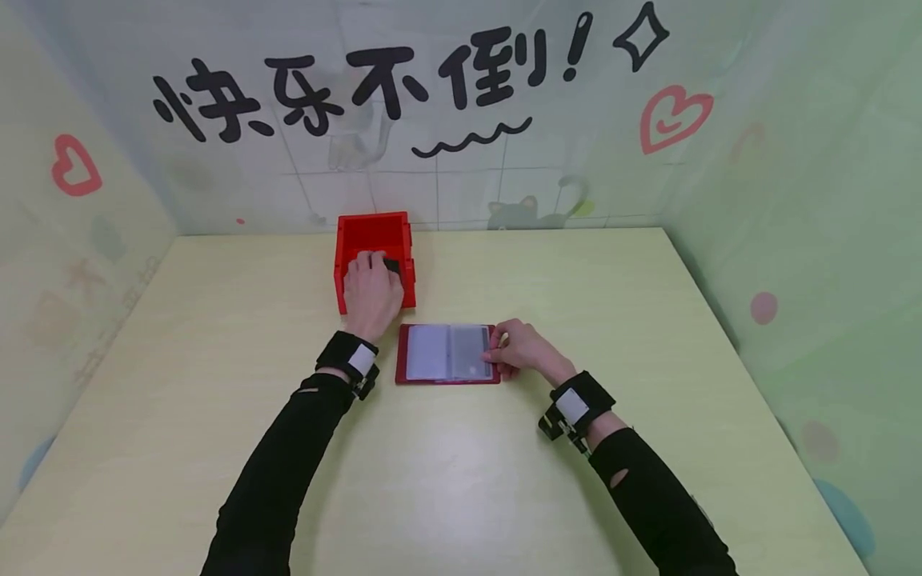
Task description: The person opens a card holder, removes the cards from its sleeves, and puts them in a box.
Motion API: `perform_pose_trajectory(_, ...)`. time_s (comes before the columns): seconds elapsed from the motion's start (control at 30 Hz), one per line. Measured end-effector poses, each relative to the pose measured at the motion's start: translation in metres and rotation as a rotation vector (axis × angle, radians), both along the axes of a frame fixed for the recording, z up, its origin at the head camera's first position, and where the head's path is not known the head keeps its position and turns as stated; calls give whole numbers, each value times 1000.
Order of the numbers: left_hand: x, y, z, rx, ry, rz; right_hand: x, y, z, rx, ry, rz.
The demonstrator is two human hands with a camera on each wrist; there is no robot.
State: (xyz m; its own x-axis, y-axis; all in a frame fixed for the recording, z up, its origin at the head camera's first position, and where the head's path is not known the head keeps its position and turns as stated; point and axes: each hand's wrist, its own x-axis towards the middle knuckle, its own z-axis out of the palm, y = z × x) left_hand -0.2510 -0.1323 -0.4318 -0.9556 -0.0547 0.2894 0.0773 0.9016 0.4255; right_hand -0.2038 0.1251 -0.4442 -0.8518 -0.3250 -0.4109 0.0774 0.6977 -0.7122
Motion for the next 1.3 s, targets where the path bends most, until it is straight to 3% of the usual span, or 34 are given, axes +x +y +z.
perform_pose_trajectory(0.07,7,6,4,58,78,-68,0,1,1,-2,1,3)
perform_pose_trajectory(0.13,16,14,9,106,53,-177,0,3,3,4,-1,4)
perform_pose_trajectory(0.23,30,27,11,124,-114,-361,0,4,4,7,-4,4)
perform_pose_trajectory(0.33,45,38,6,56,-284,-520,-1,5,3,10,-4,11)
perform_pose_trajectory(0.47,60,46,-6,-55,-370,-623,-1,4,0,12,-1,19)
perform_pose_trajectory(0.7,69,46,-17,-4,-325,-634,0,3,0,-11,-19,21)
perform_pose_trajectory(1.0,73,35,-12,120,-289,-673,-1,2,3,-17,-19,41)
perform_pose_trajectory(1.17,76,34,-3,158,-322,-592,0,1,4,-8,-26,28)
perform_pose_trajectory(1.3,78,33,0,66,-292,-498,0,0,4,-6,-28,28)
